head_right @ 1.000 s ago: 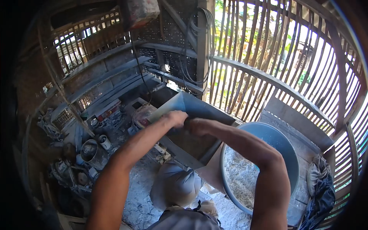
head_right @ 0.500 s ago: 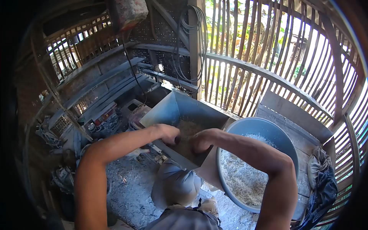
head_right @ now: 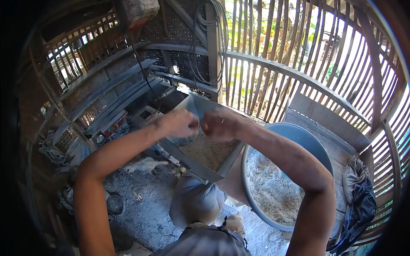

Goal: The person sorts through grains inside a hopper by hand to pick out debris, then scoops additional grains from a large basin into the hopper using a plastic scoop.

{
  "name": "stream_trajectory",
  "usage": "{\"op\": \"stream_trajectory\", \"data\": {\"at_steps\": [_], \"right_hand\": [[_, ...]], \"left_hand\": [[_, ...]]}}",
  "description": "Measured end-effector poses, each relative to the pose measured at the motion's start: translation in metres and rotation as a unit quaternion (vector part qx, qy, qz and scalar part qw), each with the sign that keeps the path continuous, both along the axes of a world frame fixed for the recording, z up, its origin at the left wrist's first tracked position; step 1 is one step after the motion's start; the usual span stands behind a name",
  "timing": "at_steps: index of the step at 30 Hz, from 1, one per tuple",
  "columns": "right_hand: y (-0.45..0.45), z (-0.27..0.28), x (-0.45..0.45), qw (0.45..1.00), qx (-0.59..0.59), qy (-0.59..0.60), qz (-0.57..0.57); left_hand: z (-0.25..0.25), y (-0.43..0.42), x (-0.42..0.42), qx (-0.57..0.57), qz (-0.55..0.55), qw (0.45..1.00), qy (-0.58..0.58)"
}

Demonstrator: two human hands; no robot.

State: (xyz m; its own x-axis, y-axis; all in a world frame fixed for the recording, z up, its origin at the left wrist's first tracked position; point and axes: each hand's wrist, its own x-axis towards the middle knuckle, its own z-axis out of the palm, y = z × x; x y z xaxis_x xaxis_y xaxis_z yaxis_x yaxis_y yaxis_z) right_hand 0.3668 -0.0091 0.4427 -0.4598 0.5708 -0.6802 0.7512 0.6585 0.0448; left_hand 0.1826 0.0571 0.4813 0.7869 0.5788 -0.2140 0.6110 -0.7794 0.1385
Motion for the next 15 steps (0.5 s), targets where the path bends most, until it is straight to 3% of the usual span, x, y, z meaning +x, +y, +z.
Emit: {"op": "stream_trajectory", "data": {"at_steps": [3, 6, 7, 9, 11, 15], "right_hand": [[-0.020, -0.013, 0.012, 1.000, 0.009, 0.021, -0.016], [-0.007, -0.013, 0.023, 0.992, 0.062, 0.063, -0.091], [-0.011, -0.001, 0.018, 0.989, 0.087, 0.066, -0.100], [-0.020, 0.015, 0.008, 0.980, 0.141, 0.074, -0.117], [-0.009, -0.002, 0.010, 0.996, 0.057, 0.009, -0.067], [0.002, -0.048, 0.018, 0.999, -0.010, -0.048, 0.009]], "left_hand": [[-0.038, -0.006, -0.021, 0.025, -0.007, 0.988, 0.149], [-0.014, 0.000, -0.023, -0.051, 0.056, 0.991, 0.111], [-0.004, 0.000, -0.028, -0.022, 0.023, 0.999, 0.004], [-0.026, -0.012, -0.039, -0.035, 0.041, 0.992, 0.110], [-0.024, -0.004, -0.038, -0.049, 0.021, 0.981, 0.188], [-0.017, 0.003, -0.035, -0.070, 0.089, 0.984, 0.137]]}}
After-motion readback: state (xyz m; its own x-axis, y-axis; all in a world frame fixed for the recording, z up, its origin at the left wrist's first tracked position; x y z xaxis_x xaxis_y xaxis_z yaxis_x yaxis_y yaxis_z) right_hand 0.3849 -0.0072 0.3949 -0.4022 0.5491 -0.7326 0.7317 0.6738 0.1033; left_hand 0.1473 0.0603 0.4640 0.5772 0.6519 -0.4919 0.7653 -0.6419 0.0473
